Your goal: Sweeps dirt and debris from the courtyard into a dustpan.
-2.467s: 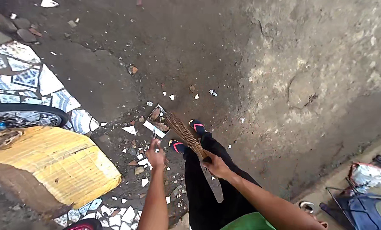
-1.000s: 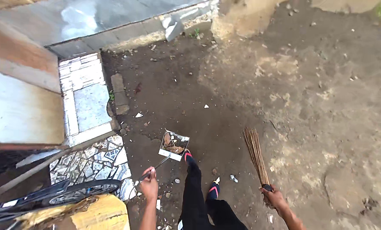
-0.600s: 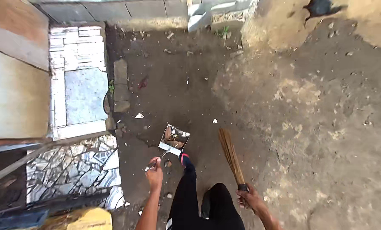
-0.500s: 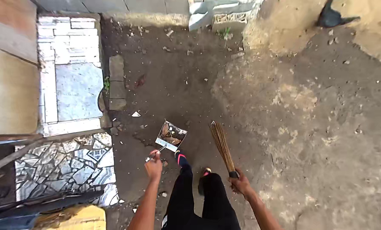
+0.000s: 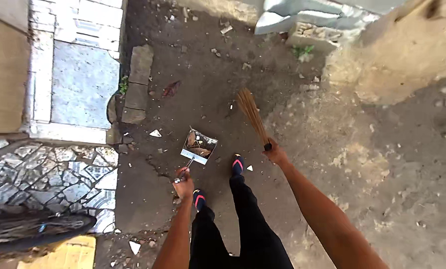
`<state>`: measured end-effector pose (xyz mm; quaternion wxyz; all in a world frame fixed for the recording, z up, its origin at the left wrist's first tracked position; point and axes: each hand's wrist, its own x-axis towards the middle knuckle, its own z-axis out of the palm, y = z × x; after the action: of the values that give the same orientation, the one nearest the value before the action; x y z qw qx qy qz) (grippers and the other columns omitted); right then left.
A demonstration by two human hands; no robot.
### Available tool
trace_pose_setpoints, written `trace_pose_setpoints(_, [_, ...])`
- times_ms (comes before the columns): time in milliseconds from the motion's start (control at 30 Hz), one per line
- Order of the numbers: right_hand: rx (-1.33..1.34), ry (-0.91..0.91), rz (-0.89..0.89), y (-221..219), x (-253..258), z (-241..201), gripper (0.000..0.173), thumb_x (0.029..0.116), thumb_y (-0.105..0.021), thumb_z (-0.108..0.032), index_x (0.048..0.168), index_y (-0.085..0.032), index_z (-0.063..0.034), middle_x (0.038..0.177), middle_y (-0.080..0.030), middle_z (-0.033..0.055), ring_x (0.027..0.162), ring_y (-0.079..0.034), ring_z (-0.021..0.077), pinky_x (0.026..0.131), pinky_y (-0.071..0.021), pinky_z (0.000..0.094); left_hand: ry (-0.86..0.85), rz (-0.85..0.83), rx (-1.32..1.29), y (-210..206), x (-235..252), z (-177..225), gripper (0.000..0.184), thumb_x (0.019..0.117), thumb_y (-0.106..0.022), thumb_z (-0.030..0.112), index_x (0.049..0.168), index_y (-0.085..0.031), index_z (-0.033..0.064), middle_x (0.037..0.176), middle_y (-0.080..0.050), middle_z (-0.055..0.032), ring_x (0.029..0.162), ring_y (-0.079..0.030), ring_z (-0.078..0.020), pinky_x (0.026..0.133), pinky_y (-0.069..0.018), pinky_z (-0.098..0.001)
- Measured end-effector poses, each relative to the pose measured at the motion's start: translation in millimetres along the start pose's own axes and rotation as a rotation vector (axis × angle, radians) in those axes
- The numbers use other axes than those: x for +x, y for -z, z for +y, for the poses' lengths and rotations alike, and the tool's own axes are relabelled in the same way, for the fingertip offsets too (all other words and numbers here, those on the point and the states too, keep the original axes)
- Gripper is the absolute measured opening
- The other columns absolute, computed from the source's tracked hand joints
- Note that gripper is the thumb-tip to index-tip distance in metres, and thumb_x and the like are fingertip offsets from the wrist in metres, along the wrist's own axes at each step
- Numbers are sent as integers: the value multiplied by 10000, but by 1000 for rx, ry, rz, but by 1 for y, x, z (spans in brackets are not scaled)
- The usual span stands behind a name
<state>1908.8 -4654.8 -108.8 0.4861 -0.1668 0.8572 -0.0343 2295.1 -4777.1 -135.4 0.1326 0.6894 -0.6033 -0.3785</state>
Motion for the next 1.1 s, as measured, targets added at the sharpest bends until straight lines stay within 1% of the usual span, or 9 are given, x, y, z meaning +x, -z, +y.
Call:
trace_pose_setpoints(200, [-22,-12,-119,-3,71,-38,799,906,-795,-256,1582,-383,-145,1210,-682,243,1007,-701,393,882,-565,586,128,-27,82,-55,43,44,253,1041,-589,176,1199,-699,11,1114,-741,-175,1044,-717,-299,976,-535,-509])
trace_pose_setpoints(333, [29,11,-378,-3,11,-32,836,877,-809,-249,1594,-385,-177,1180,-674,211,814,-698,317,711,-600,511,245,-15,124,-68,69,62,240,1046,-585,200,1185,-707,48,1055,-743,-183,1005,-717,-337,932,-544,-551])
trace_pose_setpoints(433, [93,-21,-442,20,-54,-24,901,845,-831,-241,1614,-363,-201,1233,-666,214,849,-708,319,739,-610,519,323,-6,94,-56,78,63,231,1039,-592,201,1187,-706,64,1057,-741,-189,1012,-713,-351,930,-537,-571])
trace_pose_setpoints(500, [40,27,-399,37,-80,-31,897,838,-833,-251,1609,-380,-196,1164,-682,206,785,-691,290,698,-599,494,354,21,20,-45,81,56,219,1037,-598,179,1184,-703,55,1066,-739,-185,1011,-712,-335,937,-533,-554])
trace_pose_setpoints(567, [-103,104,-315,56,-85,-51,884,849,-824,-250,1612,-381,-200,1153,-704,202,836,-707,303,768,-597,520,370,59,-61,-34,78,44,217,1034,-598,153,1183,-697,30,1086,-737,-179,1023,-710,-310,958,-530,-531])
trace_pose_setpoints(767, [-553,329,-129,80,-14,-183,811,940,-749,-239,1634,-332,-194,1224,-672,293,1075,-665,487,931,-499,696,326,261,-272,-4,46,7,196,1009,-612,78,1122,-698,-57,1093,-729,-176,1013,-704,-218,959,-552,-404])
trace_pose_setpoints(867, [-625,409,-43,62,35,-253,846,931,-780,-249,1641,-319,-237,1268,-639,336,1127,-616,571,925,-457,768,312,386,-388,3,28,-19,180,992,-618,43,1103,-689,-79,1089,-722,-173,1014,-697,-170,944,-562,-334])
trace_pose_setpoints(967, [-681,454,12,27,77,-320,871,916,-796,-289,1641,-315,-242,1317,-621,334,1157,-599,589,917,-443,799,331,463,-442,17,11,-38,178,982,-619,17,1099,-679,-103,1119,-717,-200,1091,-688,-202,1000,-543,-349])
trace_pose_setpoints(1100, [-717,399,54,-32,116,-394,879,905,-793,-301,1639,-317,-212,1362,-624,271,1206,-613,510,959,-473,733,349,484,-490,31,3,-55,174,986,-607,14,1104,-667,-98,1140,-708,-191,1108,-679,-191,999,-545,-346])
